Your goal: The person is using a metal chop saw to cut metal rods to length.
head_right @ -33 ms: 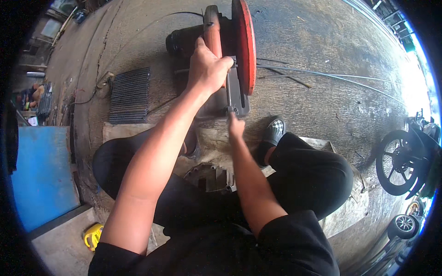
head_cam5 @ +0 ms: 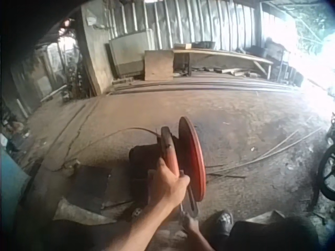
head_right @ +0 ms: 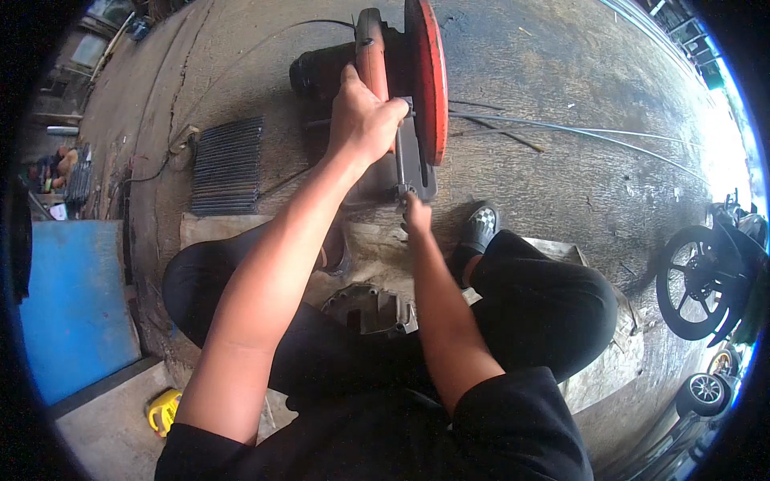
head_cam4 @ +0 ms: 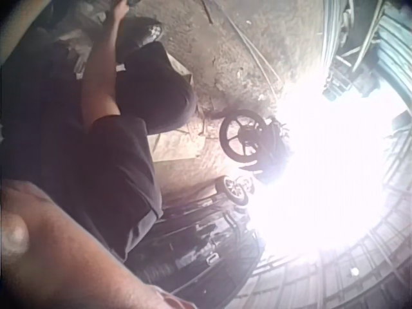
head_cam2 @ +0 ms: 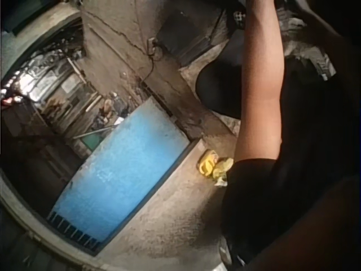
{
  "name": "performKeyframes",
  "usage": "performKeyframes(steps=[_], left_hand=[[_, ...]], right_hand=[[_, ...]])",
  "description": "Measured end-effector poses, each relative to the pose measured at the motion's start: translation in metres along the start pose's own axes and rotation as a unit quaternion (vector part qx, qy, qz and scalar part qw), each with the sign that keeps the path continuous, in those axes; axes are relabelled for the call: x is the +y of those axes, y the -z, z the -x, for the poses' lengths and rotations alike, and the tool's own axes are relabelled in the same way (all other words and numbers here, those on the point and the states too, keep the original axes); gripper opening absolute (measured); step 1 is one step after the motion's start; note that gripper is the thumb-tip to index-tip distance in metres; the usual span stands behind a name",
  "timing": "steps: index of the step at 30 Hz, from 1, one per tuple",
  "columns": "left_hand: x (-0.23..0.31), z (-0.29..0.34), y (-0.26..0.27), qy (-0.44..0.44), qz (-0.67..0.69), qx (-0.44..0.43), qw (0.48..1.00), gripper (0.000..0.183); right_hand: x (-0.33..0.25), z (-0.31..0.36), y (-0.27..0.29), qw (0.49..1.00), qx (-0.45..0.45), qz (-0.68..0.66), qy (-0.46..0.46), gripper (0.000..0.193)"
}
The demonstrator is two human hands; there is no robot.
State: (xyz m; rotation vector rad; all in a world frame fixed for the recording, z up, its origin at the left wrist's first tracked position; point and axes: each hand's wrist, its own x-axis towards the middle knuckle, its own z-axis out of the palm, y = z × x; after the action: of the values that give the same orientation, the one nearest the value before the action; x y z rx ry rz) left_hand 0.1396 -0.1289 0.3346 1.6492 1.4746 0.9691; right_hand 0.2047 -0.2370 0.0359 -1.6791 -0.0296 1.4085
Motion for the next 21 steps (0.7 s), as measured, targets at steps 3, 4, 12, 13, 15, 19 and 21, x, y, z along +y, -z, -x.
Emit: performKeyframes(steps=[3, 4, 12, 13, 15, 19, 21], left_hand=[[-0.001, 0.002, -0.002, 0.001, 0.001, 0.006, 1.000, 0.052], [-0.001, 0.001, -0.002, -0.003, 0.008, 0.013, 1.000, 0.050], [-0.004, -0.001, -0.002, -0.015, 0.005, 0.002, 1.000, 0.058], [-0.004, -0.001, -0.002, -0.015, 0.007, 0.002, 1.000, 0.059], [-0.004, -0.001, -0.003, -0.010, 0.010, 0.005, 1.000, 0.059], [-0.004, -0.003, -0.003, -0.037, -0.011, 0.010, 0.999, 0.054], [-0.005, -0.002, -0.004, -0.020, 0.005, -0.002, 1.000, 0.053]], right_hand=[[-0.025, -0.041, 0.008, 0.983, -0.142, 0.028, -0.114, 0.025], [-0.028, -0.053, 0.006, 0.969, -0.174, 0.086, -0.151, 0.019], [0.007, -0.066, 0.000, 0.931, -0.239, 0.138, -0.240, 0.009], [0.007, -0.068, 0.000, 0.931, -0.238, 0.164, -0.221, 0.006], [0.005, -0.074, -0.001, 0.892, -0.290, 0.330, -0.106, 0.012], [0.000, -0.085, 0.004, 0.866, -0.321, 0.314, -0.220, 0.030], [-0.002, -0.084, 0.008, 0.862, -0.340, 0.277, -0.254, 0.029]])
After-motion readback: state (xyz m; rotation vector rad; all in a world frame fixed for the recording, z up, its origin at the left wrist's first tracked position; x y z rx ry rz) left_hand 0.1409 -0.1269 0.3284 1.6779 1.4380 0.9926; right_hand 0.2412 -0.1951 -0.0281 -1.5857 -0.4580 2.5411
